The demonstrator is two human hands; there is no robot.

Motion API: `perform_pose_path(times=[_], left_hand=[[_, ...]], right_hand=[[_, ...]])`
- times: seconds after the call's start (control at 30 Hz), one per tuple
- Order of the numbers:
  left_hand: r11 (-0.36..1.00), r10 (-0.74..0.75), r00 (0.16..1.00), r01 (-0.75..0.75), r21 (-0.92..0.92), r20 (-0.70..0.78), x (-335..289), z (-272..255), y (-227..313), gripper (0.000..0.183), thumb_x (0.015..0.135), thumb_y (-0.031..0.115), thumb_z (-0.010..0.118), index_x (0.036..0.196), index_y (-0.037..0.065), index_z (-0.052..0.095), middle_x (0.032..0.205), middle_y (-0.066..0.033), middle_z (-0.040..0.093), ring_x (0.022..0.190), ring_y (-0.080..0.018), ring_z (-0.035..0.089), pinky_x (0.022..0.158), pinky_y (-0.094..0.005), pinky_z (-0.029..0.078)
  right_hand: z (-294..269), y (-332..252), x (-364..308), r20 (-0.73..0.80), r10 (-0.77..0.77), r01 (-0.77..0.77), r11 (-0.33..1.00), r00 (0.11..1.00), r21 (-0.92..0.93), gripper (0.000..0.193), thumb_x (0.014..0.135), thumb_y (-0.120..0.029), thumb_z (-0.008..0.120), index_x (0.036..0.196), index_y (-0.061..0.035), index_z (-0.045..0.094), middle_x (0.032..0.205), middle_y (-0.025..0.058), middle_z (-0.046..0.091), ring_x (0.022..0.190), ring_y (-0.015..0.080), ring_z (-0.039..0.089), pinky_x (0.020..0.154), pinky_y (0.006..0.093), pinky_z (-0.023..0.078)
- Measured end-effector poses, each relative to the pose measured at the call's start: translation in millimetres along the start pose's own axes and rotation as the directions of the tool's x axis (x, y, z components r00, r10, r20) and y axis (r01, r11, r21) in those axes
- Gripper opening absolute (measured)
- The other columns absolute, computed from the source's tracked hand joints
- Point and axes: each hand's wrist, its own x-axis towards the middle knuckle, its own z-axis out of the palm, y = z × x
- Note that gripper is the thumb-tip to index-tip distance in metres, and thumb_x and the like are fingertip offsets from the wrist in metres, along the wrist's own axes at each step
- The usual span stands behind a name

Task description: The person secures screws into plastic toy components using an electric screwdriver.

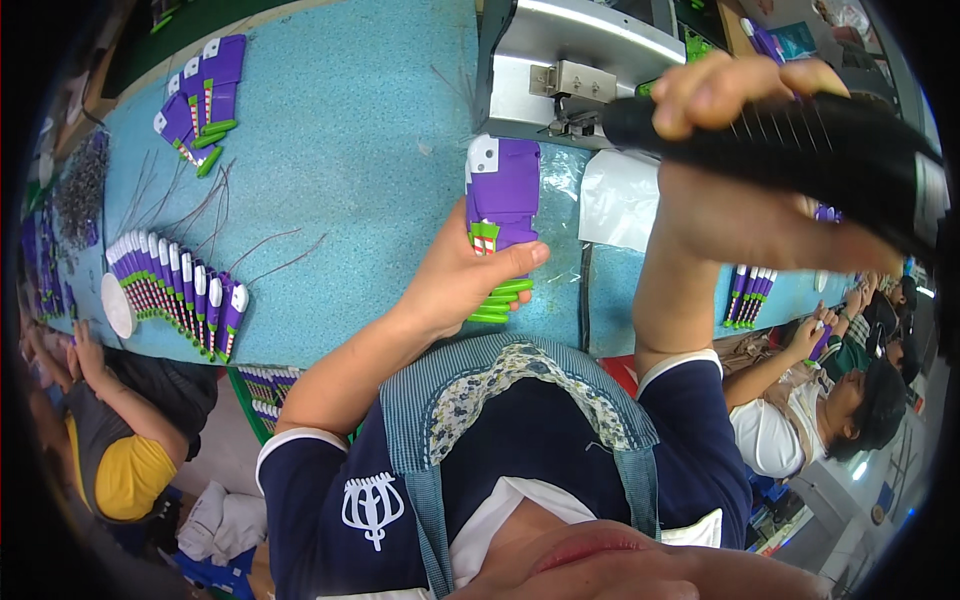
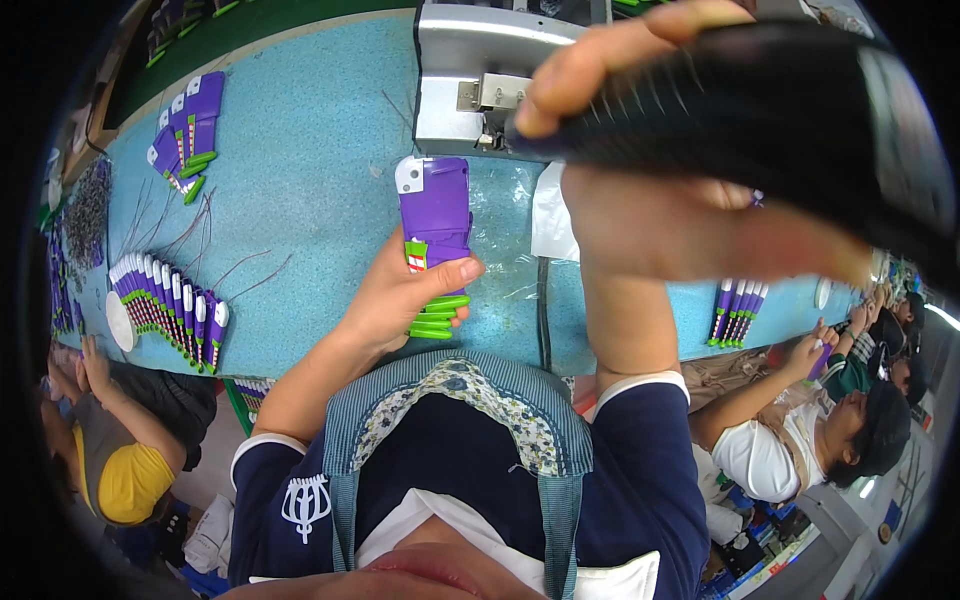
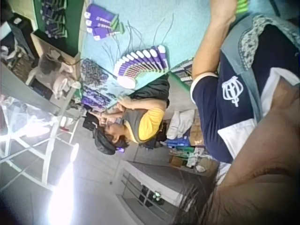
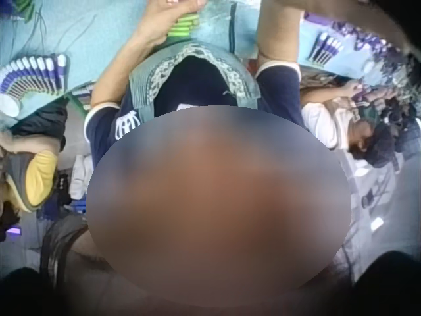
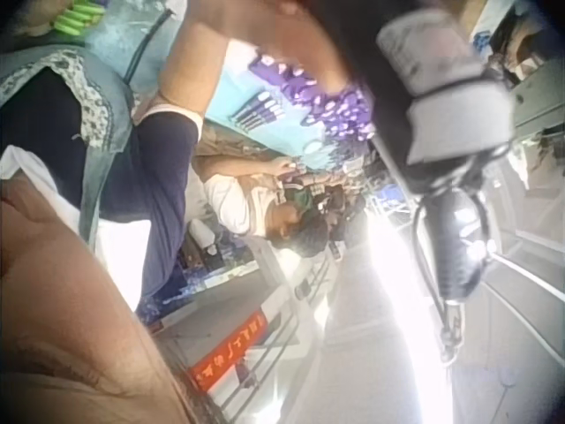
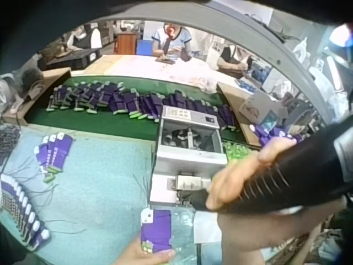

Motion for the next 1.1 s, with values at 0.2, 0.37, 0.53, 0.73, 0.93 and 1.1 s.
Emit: perform_pose_path(times=[0.2,0.37,0.53,0.73,0.93,1.1], left_hand=[[0.999,-0.048,0.999,0.048,-0.002,0.006,-0.3,-4.4,-1.0,0.045,0.081,0.015,0.074,0.114,0.005,0.044,0.100,-0.0107,0.063,0.059,-0.0138,0.059,0.049,-0.0276,0.052],[0.998,-0.053,0.998,0.052,0.032,0.016,-0.6,-1.7,-0.4,0.048,0.082,0.015,0.073,0.118,0.005,0.041,0.101,-0.0102,0.062,0.061,-0.0135,0.059,0.050,-0.0273,0.052],[0.999,-0.047,0.997,0.045,0.031,0.058,-2.3,-3.8,-1.7,0.048,0.083,0.014,0.071,0.119,0.006,0.040,0.102,-0.0108,0.060,0.063,-0.0136,0.059,0.051,-0.0278,0.052],[0.995,-0.081,0.994,0.076,0.064,0.067,-2.7,-3.4,-2.6,0.050,0.084,0.014,0.071,0.121,0.006,0.038,0.104,-0.0119,0.060,0.063,-0.0144,0.059,0.051,-0.0285,0.052],[0.991,-0.110,0.986,0.099,0.094,0.124,0.6,-6.7,-0.6,0.049,0.086,0.017,0.069,0.123,0.006,0.038,0.104,-0.0113,0.059,0.061,-0.0145,0.059,0.051,-0.0282,0.052],[0.995,-0.097,0.985,0.094,0.028,0.140,0.8,-7.9,-0.8,0.055,0.084,0.019,0.072,0.124,0.005,0.036,0.109,-0.0115,0.057,0.063,-0.0141,0.060,0.048,-0.0264,0.050]], right_hand=[[8.9,23.6,-12.5,-0.131,0.043,-0.042,0.999,0.990,0.007,0.102,0.072,-0.090,0.026,0.117,-0.0011,0.050,0.075,0.0162,0.062,0.055,0.0233,0.058,0.055,0.0344,0.048],[22.3,-3.6,-16.1,-0.120,0.105,-0.102,0.994,0.987,0.027,0.100,0.073,-0.089,0.026,0.116,-0.0017,0.049,0.077,0.0152,0.062,0.056,0.0225,0.057,0.057,0.0358,0.047],[18.5,12.8,-27.1,-0.067,0.090,-0.088,0.995,0.994,0.036,0.101,0.072,-0.090,0.027,0.116,-0.0017,0.048,0.078,0.0164,0.062,0.058,0.0233,0.058,0.057,0.0358,0.048],[15.3,16.4,-31.8,-0.054,0.081,-0.077,0.995,0.995,0.067,0.103,0.071,-0.091,0.028,0.117,-0.0012,0.048,0.079,0.0171,0.062,0.059,0.0228,0.058,0.054,0.0339,0.048],[12.7,11.6,-18.9,-0.008,0.134,-0.133,0.989,0.991,0.060,0.104,0.071,-0.091,0.027,0.119,-0.0011,0.048,0.079,0.0169,0.062,0.060,0.0229,0.059,0.054,0.0334,0.048],[-7.3,21.2,10.3,0.069,0.016,-0.013,0.999,0.997,-0.048,0.104,0.072,-0.090,0.024,0.116,-0.0006,0.051,0.078,0.0158,0.063,0.058,0.0237,0.060,0.054,0.0330,0.050]])
